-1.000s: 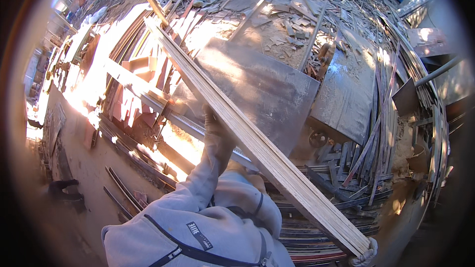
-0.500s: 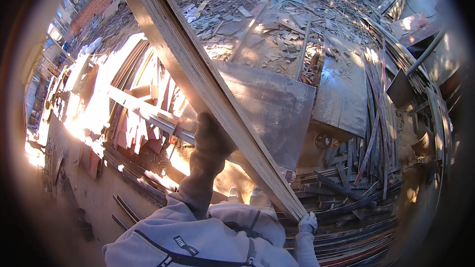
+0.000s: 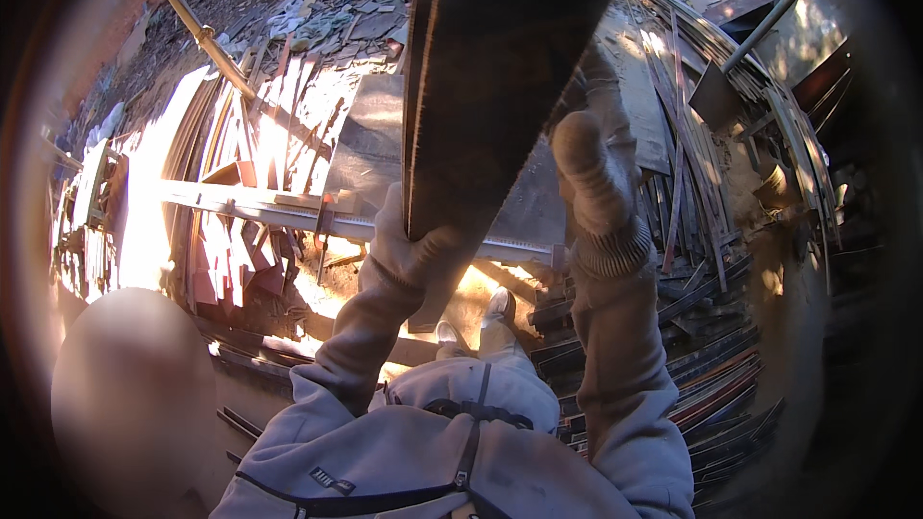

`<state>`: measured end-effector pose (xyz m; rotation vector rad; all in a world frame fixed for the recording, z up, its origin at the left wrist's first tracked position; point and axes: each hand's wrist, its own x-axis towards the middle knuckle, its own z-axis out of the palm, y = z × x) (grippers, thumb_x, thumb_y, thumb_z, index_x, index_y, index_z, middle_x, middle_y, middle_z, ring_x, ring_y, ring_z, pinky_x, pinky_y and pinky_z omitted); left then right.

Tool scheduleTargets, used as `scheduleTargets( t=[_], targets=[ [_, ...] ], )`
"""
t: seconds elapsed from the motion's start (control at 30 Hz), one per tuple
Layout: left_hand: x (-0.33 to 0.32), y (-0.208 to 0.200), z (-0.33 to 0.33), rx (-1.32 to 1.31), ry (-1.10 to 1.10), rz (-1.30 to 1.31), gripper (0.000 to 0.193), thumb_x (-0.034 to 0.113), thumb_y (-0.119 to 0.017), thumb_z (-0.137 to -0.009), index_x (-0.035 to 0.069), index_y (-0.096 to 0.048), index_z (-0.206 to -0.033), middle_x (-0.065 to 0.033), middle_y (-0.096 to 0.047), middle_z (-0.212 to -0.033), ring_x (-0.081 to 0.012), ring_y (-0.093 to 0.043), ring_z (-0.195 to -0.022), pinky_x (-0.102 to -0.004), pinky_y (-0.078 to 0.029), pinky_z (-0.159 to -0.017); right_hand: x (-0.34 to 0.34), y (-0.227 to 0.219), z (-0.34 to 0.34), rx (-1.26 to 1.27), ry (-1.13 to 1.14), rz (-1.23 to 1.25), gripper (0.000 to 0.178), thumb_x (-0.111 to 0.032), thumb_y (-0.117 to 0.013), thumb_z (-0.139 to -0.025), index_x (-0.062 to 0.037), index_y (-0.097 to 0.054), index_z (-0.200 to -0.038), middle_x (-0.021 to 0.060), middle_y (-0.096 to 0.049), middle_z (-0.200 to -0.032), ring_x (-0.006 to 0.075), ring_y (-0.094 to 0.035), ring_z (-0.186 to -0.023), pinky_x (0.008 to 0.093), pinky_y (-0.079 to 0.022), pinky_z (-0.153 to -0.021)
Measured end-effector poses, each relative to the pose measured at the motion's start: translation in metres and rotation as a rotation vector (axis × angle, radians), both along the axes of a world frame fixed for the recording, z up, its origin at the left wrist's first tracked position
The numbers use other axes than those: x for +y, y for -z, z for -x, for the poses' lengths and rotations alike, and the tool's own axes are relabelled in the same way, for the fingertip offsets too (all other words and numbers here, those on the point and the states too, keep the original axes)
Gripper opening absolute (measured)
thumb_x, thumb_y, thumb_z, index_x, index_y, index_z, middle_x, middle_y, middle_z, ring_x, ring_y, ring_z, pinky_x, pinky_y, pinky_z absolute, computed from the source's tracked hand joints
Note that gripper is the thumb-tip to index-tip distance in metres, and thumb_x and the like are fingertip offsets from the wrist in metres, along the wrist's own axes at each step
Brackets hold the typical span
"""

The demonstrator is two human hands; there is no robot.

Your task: The person repeatedly places thin wooden strips onto a manual cutting machine, aligns them against a guide, and cuts them to length. The cut pieces are stacked on the table while the process continues.

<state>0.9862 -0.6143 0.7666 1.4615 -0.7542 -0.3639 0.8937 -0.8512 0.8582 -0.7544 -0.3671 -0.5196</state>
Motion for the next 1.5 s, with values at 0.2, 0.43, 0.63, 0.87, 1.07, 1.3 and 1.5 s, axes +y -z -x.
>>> scheduleTargets(
  t=[0.2,0.43,0.63,0.87,1.07,1.3,1.5],
  targets=[
    [0.035,0.029,0.01,-0.278,-0.017,-0.432,0.075,0.046,-0.102,-0.073,0.002,-0.059,-0.117,-0.0197,-0.07,-0.107,-0.0431,-0.072,-0.099,-0.0504,-0.058,-0.086,-0.032,0.022,0.046,-0.039,-0.112,0.096,0.085,-0.057,-0.065,-0.108,-0.0058,-0.037,-0.17,0.0266,-0.052,-0.165,0.0402,-0.055,-0.151,0.0649,-0.052,-0.119],
    [0.016,0.044,-0.009,-0.612,0.158,-0.611,0.078,0.057,-0.097,-0.076,0.003,-0.066,-0.123,-0.0202,-0.07,-0.111,-0.0395,-0.071,-0.104,-0.0493,-0.058,-0.092,-0.06,0.129,0.076,-0.062,0.357,-0.139,0.065,-0.051,-0.062,-0.111,-0.007,-0.054,-0.158,0.0272,-0.062,-0.152,0.0418,-0.069,-0.133,0.0639,-0.061,-0.109],
    [-0.084,0.037,-0.029,-0.626,0.48,-0.927,0.081,0.066,-0.086,-0.082,0.0,-0.065,-0.124,-0.0199,-0.072,-0.117,-0.036,-0.073,-0.111,-0.0448,-0.059,-0.099,-0.096,0.192,0.127,0.481,1.022,-0.177,0.068,-0.058,-0.068,-0.107,-0.0129,-0.059,-0.157,0.0164,-0.066,-0.152,0.0353,-0.064,-0.138,0.0614,-0.05,-0.12],
    [-0.208,0.025,-0.044,-0.443,0.792,-1.031,0.089,0.074,-0.077,-0.088,0.004,-0.064,-0.141,-0.0215,-0.073,-0.133,-0.0383,-0.071,-0.126,-0.0465,-0.057,-0.109,-0.225,0.214,0.187,1.203,1.156,-0.789,0.077,-0.062,-0.07,-0.103,-0.0083,-0.062,-0.157,0.0171,-0.062,-0.159,0.0384,-0.059,-0.142,0.0571,-0.04,-0.127],
    [-0.198,0.065,-0.103,-0.564,0.655,-1.153,0.089,0.074,-0.077,-0.086,0.011,-0.065,-0.148,-0.0189,-0.074,-0.131,-0.0395,-0.071,-0.123,-0.0489,-0.055,-0.108,-0.34,0.262,0.276,1.218,1.4,-0.657,0.077,-0.062,-0.07,-0.103,-0.0073,-0.062,-0.157,0.0172,-0.062,-0.16,0.0385,-0.059,-0.142,0.0569,-0.04,-0.127],
    [-0.274,0.141,-0.1,-0.345,0.769,-1.081,0.08,0.068,-0.077,-0.088,0.016,-0.07,-0.148,-0.0197,-0.073,-0.131,-0.0395,-0.069,-0.125,-0.0497,-0.054,-0.108,-0.418,0.284,0.349,1.243,1.451,-0.509,0.077,-0.061,-0.07,-0.103,-0.0062,-0.062,-0.157,0.0172,-0.062,-0.16,0.0387,-0.059,-0.143,0.0567,-0.04,-0.127],
    [-0.292,0.193,-0.087,-0.286,0.853,-1.071,0.082,0.07,-0.075,-0.091,0.017,-0.067,-0.153,-0.0202,-0.072,-0.133,-0.0398,-0.067,-0.129,-0.0497,-0.052,-0.111,-0.433,0.295,0.374,1.261,1.454,-0.506,0.077,-0.06,-0.071,-0.103,-0.0053,-0.062,-0.156,0.0172,-0.061,-0.161,0.0388,-0.059,-0.143,0.0565,-0.04,-0.127]
  ],
)
